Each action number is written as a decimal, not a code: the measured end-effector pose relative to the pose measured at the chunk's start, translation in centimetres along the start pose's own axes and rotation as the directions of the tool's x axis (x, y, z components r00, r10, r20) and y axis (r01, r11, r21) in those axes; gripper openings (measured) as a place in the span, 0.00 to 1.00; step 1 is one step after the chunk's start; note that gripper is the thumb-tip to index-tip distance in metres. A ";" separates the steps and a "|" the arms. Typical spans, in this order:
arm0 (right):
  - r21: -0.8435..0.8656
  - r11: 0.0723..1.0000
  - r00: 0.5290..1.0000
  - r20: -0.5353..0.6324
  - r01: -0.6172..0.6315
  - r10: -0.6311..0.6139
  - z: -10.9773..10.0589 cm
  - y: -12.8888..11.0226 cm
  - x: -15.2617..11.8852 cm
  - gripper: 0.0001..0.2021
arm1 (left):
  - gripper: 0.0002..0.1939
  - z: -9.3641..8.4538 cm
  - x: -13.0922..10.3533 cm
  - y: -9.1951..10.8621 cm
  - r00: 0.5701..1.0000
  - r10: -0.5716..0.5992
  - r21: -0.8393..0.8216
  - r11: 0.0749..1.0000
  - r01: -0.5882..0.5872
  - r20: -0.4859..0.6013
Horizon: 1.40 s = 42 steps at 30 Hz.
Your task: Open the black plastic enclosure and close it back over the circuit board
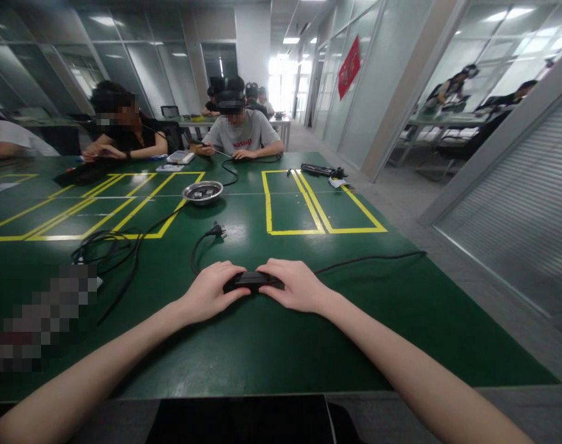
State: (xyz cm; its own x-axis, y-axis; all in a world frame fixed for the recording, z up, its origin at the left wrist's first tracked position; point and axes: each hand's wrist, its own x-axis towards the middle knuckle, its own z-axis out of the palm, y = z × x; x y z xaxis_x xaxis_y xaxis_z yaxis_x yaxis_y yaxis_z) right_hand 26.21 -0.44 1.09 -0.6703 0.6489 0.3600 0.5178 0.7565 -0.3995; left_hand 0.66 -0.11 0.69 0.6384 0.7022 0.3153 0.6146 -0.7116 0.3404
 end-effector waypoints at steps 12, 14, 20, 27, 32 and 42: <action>-0.055 0.996 0.996 0.064 0.071 -0.068 0.4 -0.6 0.0 0.27 | 0.12 -0.7 -0.1 0.9 0.995 -0.099 -0.120 0.988 0.102 0.030; -0.132 0.980 0.985 0.114 0.147 -0.133 0.4 -0.6 0.1 0.31 | 0.13 -0.5 -0.1 0.9 0.991 -0.128 -0.169 0.976 0.135 0.050; -0.349 0.936 0.994 0.104 0.055 -0.019 0.8 1.0 0.0 0.28 | 0.22 0.0 -0.2 -0.2 0.986 -0.044 -0.175 0.984 0.015 -0.161; -0.150 0.803 0.761 -0.455 -0.577 0.462 -3.0 7.7 -1.0 0.29 | 0.19 -0.5 -0.4 -1.4 0.962 0.043 -0.089 0.994 -0.069 -0.268; 0.017 0.588 0.420 -0.683 -0.809 0.597 -6.5 10.1 -2.7 0.32 | 0.17 -0.2 -0.6 -1.3 0.985 0.055 -0.103 0.992 -0.073 -0.166; -0.176 0.254 0.308 -0.474 -0.951 0.825 -6.0 13.5 -4.9 0.32 | 0.15 -0.1 -0.7 -1.3 0.993 0.040 -0.126 0.991 -0.054 -0.115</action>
State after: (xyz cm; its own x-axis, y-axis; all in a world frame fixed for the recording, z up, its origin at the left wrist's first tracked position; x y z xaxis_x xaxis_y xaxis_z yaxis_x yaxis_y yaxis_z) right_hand 39.70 7.08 -1.01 0.4727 0.8625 0.1810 0.8626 -0.4107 -0.2954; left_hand -0.63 0.37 0.11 0.6049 0.6715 0.4280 0.5157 -0.7399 0.4319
